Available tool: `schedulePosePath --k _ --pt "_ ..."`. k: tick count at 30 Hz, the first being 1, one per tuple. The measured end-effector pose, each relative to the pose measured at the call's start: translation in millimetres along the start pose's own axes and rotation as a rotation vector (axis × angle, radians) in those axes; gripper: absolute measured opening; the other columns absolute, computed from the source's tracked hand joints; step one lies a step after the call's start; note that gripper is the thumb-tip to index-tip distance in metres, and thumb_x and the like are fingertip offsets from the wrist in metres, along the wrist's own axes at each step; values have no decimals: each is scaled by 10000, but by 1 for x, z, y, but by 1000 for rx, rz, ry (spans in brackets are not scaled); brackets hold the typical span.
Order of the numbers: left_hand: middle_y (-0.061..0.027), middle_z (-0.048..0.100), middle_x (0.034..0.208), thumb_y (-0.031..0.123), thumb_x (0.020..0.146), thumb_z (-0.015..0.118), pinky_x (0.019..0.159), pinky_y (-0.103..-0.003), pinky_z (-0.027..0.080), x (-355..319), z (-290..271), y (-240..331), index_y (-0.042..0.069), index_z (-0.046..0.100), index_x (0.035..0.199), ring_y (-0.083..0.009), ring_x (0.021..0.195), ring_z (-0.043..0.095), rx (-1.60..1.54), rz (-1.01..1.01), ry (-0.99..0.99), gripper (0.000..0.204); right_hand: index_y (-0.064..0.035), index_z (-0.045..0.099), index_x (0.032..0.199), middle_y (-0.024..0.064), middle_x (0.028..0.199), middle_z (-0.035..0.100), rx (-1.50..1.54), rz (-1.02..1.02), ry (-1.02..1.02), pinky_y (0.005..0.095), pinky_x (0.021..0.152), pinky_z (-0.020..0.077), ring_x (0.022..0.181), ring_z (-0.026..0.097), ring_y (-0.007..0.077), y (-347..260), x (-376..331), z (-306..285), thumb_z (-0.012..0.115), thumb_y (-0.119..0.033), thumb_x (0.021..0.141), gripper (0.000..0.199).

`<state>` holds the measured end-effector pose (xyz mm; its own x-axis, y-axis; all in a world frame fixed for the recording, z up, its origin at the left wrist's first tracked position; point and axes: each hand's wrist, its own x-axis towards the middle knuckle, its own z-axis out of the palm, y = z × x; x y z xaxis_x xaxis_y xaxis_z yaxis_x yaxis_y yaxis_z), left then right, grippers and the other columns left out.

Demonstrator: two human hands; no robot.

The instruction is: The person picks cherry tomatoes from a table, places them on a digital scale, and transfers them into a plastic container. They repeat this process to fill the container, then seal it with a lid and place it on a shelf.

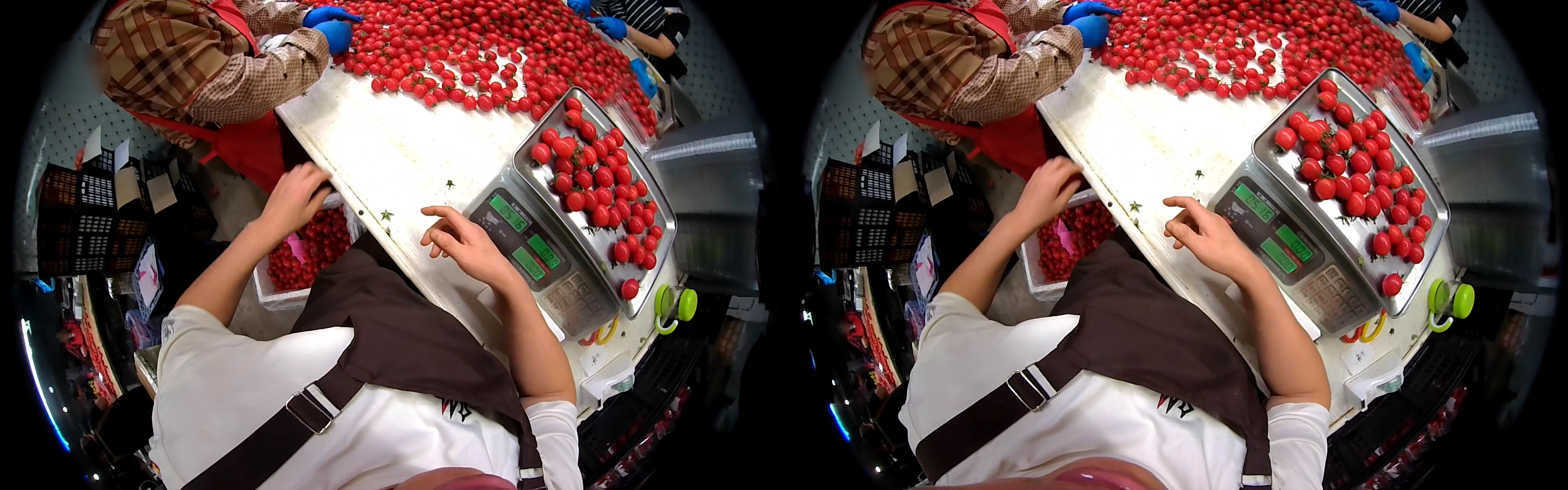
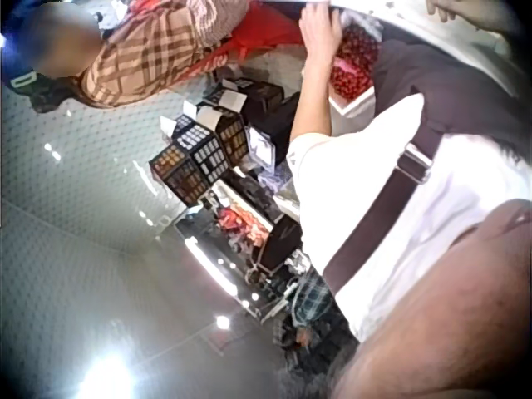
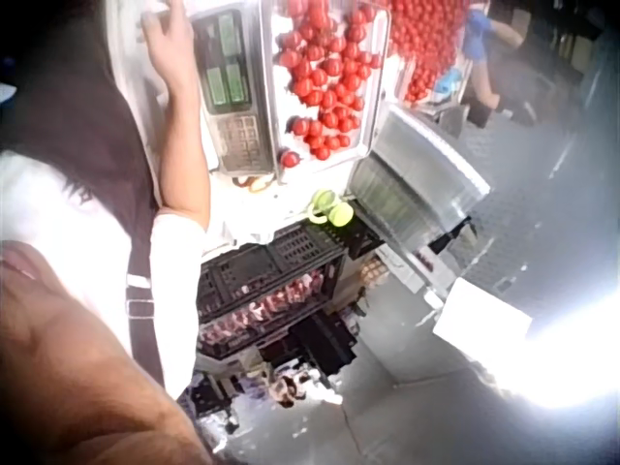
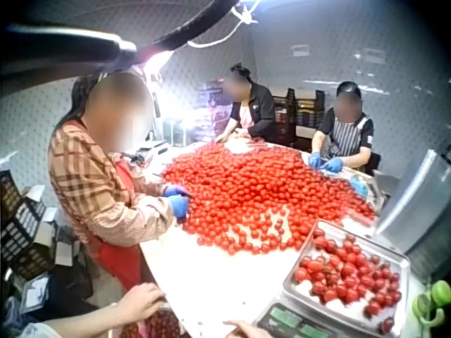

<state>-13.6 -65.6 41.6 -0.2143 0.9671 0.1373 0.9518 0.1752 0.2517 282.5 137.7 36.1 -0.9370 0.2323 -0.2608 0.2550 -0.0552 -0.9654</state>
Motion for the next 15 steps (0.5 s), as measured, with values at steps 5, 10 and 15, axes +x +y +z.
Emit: schedulePosePath --k 5,10,15 --pt "-144 609 1086 171 883 698 896 -418 481 115 18 12 50 631 1151 -338 1059 583 -68 218 162 301 -46 499 1365 81 972 665 -27 16 9 306 828 498 845 640 147 2 0 -2 562 -246 991 429" --pt "-144 501 1364 373 832 772 997 -467 449 225 64 12 136 544 1360 -346 1238 496 49 232 142 622 -35 467 1397 71 1024 654 -11 24 -28 277 830 492 852 594 118 3 0 -6 547 -215 1018 428" --pt "-154 515 1335 495 857 706 954 -471 495 274 79 19 148 523 1390 -346 1253 491 182 124 -15 662 -48 462 1407 75 1034 652 15 3 -55 284 830 501 881 600 126 7 -1 -8 552 -209 1015 433"
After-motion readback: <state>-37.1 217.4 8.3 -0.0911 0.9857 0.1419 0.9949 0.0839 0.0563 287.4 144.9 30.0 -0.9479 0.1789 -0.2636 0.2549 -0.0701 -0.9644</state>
